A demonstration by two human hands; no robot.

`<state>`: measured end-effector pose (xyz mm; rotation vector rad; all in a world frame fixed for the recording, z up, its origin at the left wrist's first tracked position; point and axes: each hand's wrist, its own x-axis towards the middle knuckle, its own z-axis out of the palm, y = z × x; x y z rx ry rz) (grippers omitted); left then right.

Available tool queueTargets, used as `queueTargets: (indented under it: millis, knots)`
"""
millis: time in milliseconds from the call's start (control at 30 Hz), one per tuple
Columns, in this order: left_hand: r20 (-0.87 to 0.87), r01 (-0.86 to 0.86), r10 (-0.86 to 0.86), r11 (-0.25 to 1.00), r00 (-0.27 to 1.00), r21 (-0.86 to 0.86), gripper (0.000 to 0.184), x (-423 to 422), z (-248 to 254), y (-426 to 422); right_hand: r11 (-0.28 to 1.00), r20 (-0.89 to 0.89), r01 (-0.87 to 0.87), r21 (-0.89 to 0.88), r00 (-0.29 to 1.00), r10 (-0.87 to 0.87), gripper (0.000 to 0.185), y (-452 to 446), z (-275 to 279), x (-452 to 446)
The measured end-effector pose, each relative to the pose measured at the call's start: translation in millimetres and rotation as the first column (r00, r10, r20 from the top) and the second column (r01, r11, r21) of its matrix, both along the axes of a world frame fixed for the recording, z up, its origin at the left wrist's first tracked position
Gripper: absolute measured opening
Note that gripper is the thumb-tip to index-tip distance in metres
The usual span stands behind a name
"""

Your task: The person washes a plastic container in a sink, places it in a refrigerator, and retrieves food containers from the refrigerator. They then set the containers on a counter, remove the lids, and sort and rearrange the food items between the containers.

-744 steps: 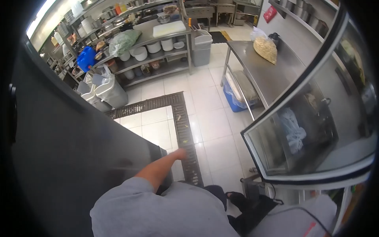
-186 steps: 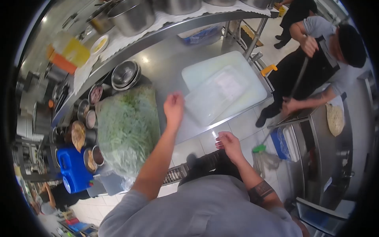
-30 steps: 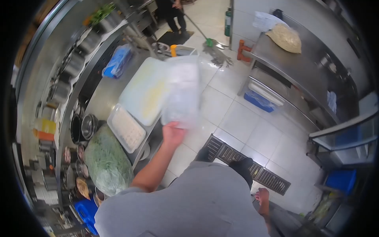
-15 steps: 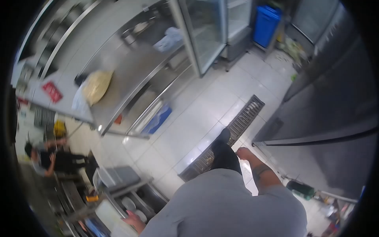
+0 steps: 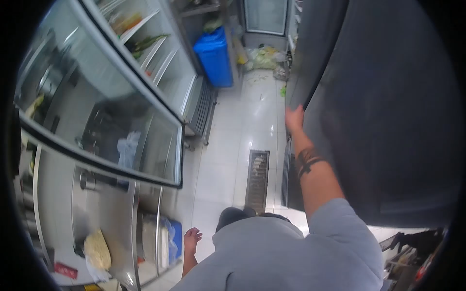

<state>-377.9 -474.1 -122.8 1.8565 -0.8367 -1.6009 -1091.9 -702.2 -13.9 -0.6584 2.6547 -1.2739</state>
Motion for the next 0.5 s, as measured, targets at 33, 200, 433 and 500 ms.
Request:
queueTargets:
  millis: [33,200,433,500]
  knots:
    - [-0.02,0.046,-0.047,0.999,0.999,-0.028,0.033,-18.8,2.7,-34.8,0.985,0.001,0.095,-0.143,0.995,-0.095,0.09,-26.4,34.8,-30.7]
    - [0.18,0.325,-0.328,0.945,0.928,0.048,0.032,-94.3,-5.9,-161.9,0.797,0.142,0.46,-0.392,0.886,-0.442,0.091,-102.8,166.5,-133.6]
    - [0.229,0.762,-0.759,0.64,0.609,0.097,0.039,-275.5,-18.2,-345.3,0.677,0.124,0.585,-0.446,0.79,-0.601,0.043,-107.3,155.0,-179.1]
    - [0.342,0.907,-0.855,0.421,0.39,0.016,0.042,-359.1,-7.2,-409.2,0.717,0.024,0.599,-0.355,0.773,-0.634,0.036,-103.5,146.0,-187.2]
